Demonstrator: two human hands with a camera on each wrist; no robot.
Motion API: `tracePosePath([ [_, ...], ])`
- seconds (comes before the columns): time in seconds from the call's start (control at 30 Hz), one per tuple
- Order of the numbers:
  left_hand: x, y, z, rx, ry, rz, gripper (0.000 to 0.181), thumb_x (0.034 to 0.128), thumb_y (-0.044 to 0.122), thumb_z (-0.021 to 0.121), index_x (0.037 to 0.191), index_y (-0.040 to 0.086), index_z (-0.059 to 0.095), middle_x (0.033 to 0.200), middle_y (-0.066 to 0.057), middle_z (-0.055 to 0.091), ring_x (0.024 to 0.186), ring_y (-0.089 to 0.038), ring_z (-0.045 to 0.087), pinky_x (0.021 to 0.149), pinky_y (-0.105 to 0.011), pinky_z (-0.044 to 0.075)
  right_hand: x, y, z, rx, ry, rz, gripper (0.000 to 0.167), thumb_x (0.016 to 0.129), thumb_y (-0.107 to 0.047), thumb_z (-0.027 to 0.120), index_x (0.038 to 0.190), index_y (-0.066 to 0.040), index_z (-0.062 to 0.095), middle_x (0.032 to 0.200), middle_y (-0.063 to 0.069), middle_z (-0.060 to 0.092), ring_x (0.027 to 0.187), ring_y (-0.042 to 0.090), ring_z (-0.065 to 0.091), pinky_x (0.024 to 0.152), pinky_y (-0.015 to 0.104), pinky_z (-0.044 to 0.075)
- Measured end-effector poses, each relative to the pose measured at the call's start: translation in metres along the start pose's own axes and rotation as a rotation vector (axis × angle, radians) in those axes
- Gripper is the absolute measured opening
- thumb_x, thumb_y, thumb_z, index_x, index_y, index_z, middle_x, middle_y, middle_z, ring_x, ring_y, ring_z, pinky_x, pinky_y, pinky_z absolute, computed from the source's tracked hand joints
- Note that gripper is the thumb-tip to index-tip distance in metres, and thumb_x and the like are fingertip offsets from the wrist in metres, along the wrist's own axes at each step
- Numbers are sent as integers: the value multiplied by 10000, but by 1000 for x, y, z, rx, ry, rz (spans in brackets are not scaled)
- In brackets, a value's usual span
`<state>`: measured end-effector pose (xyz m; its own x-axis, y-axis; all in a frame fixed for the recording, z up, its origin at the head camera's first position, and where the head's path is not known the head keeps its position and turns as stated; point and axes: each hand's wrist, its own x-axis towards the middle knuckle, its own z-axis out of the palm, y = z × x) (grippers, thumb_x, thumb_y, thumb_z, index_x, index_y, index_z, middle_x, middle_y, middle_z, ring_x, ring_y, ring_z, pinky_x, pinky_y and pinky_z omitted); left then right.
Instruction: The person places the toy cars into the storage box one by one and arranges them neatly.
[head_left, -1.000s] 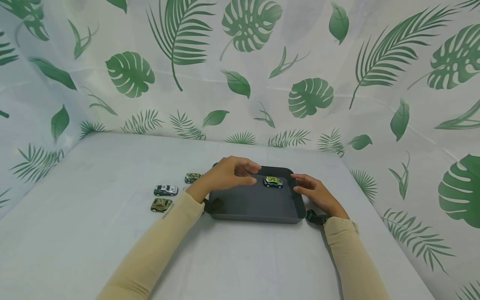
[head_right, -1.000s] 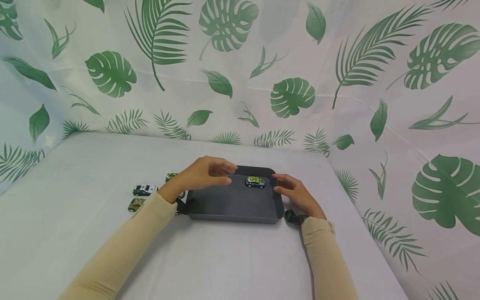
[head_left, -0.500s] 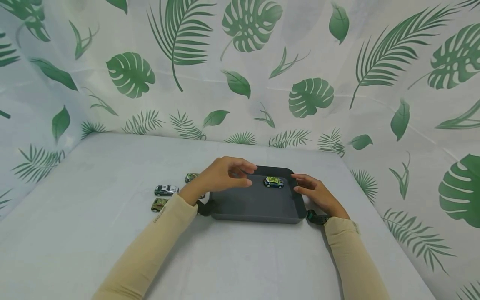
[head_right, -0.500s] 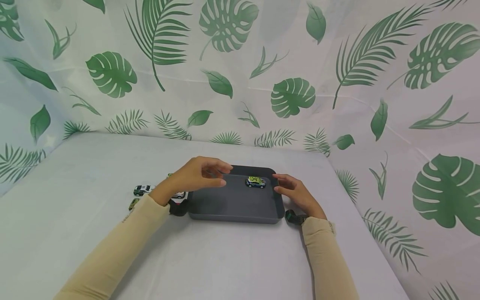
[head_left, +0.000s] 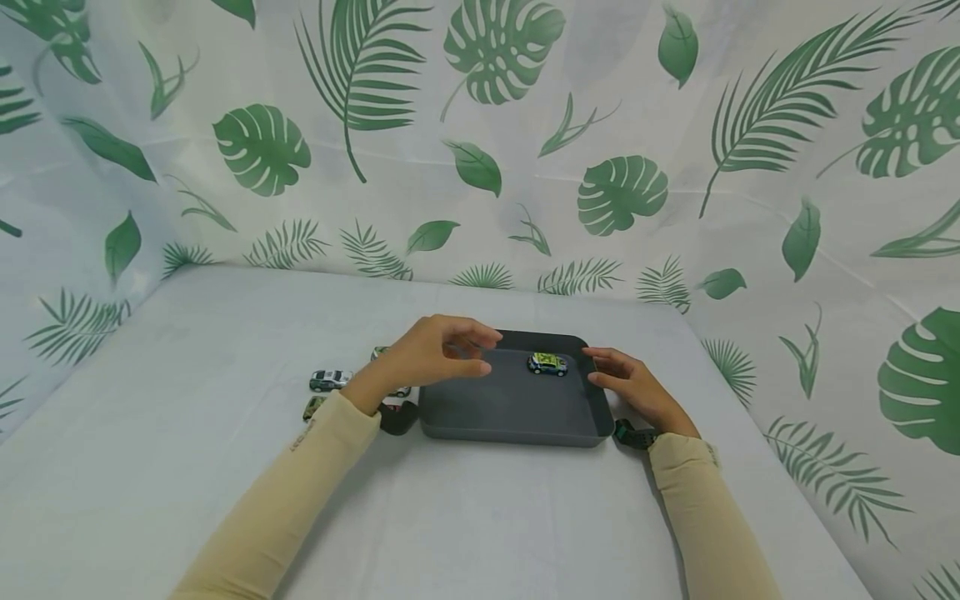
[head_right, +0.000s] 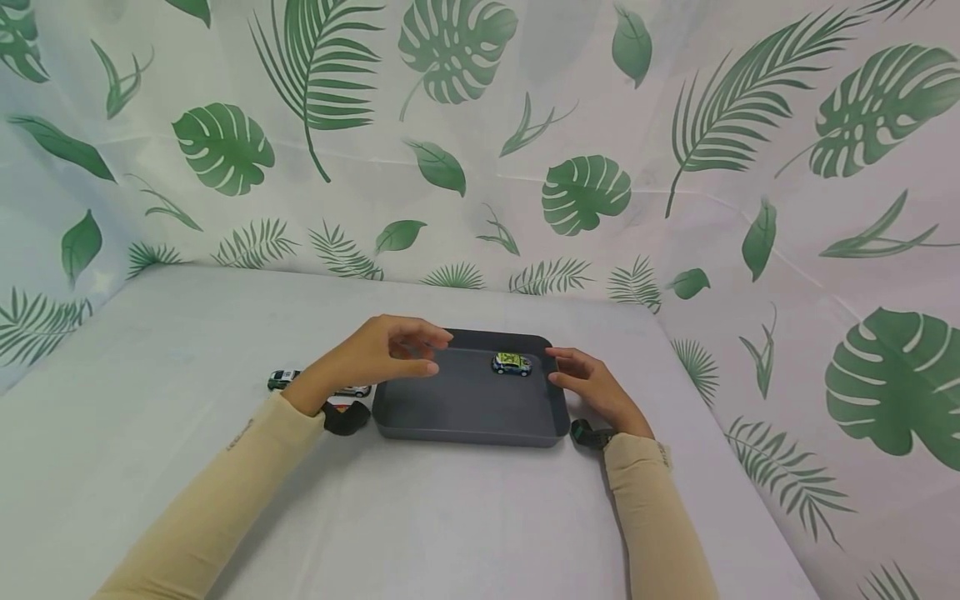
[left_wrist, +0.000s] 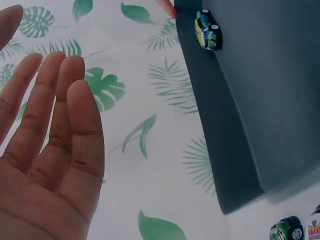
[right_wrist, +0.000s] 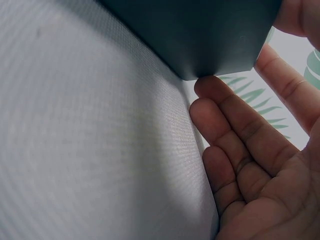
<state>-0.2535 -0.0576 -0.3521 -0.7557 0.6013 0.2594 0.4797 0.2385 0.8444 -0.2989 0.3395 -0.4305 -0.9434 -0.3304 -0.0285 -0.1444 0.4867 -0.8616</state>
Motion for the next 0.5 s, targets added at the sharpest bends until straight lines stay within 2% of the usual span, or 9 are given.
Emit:
tracePosePath([
  [0.2,-6,-6,-5,-17,-12,38,450,983,84,804,1415,21,696,1345,-145,728,1175,-343,700,949,-361,616,0,1,0,-9,0,-3,599,1076,-144,668,1602,39,448,1632,353,413,1507,561,389,1208,763,283],
  [0.5,-17,-11,-15,-1,-19,48,463,982,95,799,1426,27,689,1333,-133,735,1162,-277,713,968,-389,611,1,1,0,-8,7,7,601,1074,-151,674,1603,29,453,1632,346,419,1507,553,397,1223,750,272],
])
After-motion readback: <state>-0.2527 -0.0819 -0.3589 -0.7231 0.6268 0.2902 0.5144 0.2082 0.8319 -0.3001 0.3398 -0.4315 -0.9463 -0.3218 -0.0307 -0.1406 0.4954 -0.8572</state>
